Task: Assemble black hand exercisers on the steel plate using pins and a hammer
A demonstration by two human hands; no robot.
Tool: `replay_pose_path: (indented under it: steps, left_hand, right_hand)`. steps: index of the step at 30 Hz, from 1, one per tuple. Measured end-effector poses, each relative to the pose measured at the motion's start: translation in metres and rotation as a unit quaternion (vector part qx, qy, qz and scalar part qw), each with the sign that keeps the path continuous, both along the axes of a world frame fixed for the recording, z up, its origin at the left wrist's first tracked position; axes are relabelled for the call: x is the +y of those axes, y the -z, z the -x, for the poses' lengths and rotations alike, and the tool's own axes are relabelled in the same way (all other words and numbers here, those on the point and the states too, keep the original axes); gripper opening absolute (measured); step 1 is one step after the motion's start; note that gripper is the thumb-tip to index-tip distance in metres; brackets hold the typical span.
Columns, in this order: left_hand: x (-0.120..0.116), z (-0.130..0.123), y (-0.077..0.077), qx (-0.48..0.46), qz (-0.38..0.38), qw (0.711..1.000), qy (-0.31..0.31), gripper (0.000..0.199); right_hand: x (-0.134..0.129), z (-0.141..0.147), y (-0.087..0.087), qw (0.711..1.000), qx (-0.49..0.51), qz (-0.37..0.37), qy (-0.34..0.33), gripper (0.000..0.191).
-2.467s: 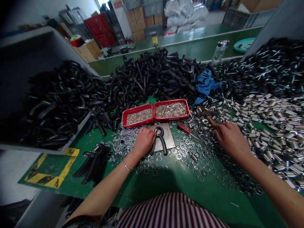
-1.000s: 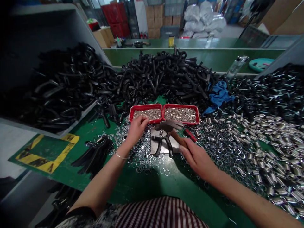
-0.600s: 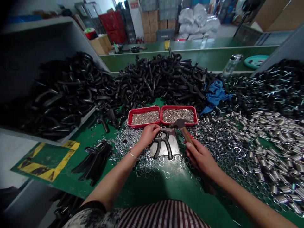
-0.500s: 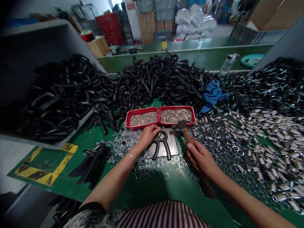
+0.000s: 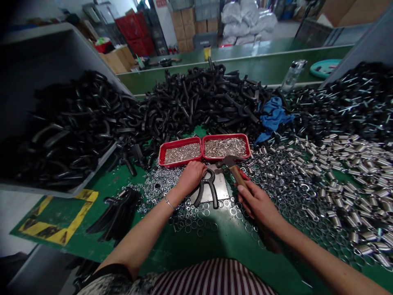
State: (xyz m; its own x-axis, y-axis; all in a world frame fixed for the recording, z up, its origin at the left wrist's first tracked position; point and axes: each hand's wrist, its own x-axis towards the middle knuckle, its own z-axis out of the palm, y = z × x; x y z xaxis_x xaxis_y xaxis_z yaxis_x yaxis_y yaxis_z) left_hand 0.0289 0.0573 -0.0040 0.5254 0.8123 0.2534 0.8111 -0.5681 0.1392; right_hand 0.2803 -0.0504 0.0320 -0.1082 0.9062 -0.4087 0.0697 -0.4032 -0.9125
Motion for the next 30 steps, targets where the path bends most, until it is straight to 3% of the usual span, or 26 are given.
replay_pose_path:
  steps: [3,6,10,14,22,26,30]
  left_hand:
    - [-0.002,0.003,0.002,-0.006,0.008,1.000,0.015,0.019]
    - [-0.004,0.006,0.000,-0.097,0.078,0.992,-0.021,0.020]
    - [-0.003,0.009,-0.002,-0.255,0.189,0.945,-0.076,0.017]
    - [-0.002,0.009,-0.004,-0.294,0.218,0.926,-0.091,0.015]
    - [-0.004,0.004,-0.006,-0.180,0.159,0.968,-0.073,0.016]
    - [-0.007,0.002,-0.007,-0.014,0.046,0.999,-0.003,0.022]
    - [-0.009,0.001,-0.004,0.075,-0.017,0.995,0.063,0.020]
  right_hand:
    - [-0.002,0.000,-0.006,0.999,-0.036,-0.010,-0.021,0.039]
    - [-0.002,0.000,-0.013,0.997,-0.059,-0.005,-0.043,0.040]
    - [0.000,0.001,-0.013,0.998,-0.052,-0.004,-0.046,0.041]
    - [0.001,0.005,-0.011,0.998,-0.038,-0.003,-0.040,0.041]
    - [-0.001,0.007,-0.010,0.999,-0.019,-0.002,-0.027,0.045]
    - [-0.003,0.004,-0.007,0.999,-0.027,0.002,-0.025,0.046]
    - [0.001,-0.001,-0.007,0.998,-0.041,-0.024,-0.051,0.045]
